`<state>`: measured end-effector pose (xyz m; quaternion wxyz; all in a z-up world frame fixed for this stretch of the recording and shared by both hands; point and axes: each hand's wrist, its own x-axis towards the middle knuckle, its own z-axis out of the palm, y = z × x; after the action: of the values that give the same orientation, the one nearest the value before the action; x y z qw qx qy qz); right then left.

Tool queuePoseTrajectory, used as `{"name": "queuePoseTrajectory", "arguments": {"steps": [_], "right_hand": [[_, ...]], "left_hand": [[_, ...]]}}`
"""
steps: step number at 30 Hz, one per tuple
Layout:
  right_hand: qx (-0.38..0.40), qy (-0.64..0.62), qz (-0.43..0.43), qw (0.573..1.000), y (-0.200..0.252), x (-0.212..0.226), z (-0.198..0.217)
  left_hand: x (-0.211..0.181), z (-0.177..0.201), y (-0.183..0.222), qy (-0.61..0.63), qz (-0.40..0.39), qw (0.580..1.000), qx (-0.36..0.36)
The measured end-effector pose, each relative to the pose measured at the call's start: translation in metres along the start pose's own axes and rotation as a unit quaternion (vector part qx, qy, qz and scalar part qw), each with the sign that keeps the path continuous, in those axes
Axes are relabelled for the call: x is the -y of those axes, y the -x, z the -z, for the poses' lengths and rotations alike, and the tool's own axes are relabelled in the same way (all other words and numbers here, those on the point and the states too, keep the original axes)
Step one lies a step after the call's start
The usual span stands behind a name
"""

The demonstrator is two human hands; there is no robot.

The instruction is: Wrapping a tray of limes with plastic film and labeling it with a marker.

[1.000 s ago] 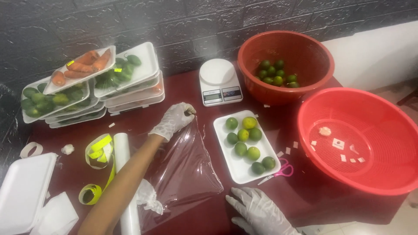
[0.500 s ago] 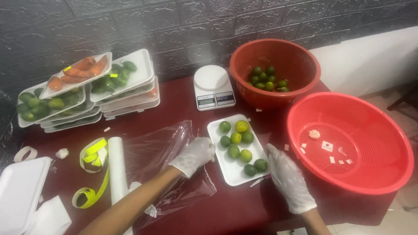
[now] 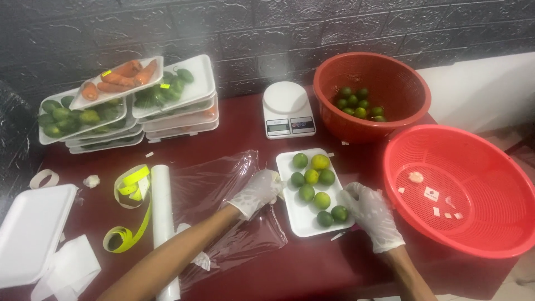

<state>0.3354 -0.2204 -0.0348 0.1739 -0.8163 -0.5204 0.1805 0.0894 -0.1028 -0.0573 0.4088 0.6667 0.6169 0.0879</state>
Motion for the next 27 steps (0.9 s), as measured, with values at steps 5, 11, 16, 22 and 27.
{"name": "queuePoseTrajectory", "arguments": {"steps": [5, 11, 16, 22, 27], "right_hand": [[0.082, 0.012, -0.062, 0.995, -0.009, 0.012, -0.004], [0.092, 0.027, -0.041, 0.995, 0.014, 0.060, 0.003], [0.113, 0.048, -0.017, 0.992, 0.027, 0.092, -0.012], [0.140, 0.036, 0.046, 0.989, 0.047, 0.136, -0.024], [0.163, 0.014, 0.069, 0.984, 0.048, 0.157, -0.046]], "left_hand": [[0.016, 0.019, 0.004, 0.053, -0.034, 0.998, -0.009], [0.047, 0.034, 0.010, 0.115, -0.047, 0.992, -0.039], [0.073, 0.065, 0.028, 0.078, -0.028, 0.995, -0.054], [0.102, 0.108, 0.062, 0.105, -0.003, 0.991, -0.079], [0.138, 0.124, 0.061, 0.018, 0.030, 0.998, -0.058]]}}
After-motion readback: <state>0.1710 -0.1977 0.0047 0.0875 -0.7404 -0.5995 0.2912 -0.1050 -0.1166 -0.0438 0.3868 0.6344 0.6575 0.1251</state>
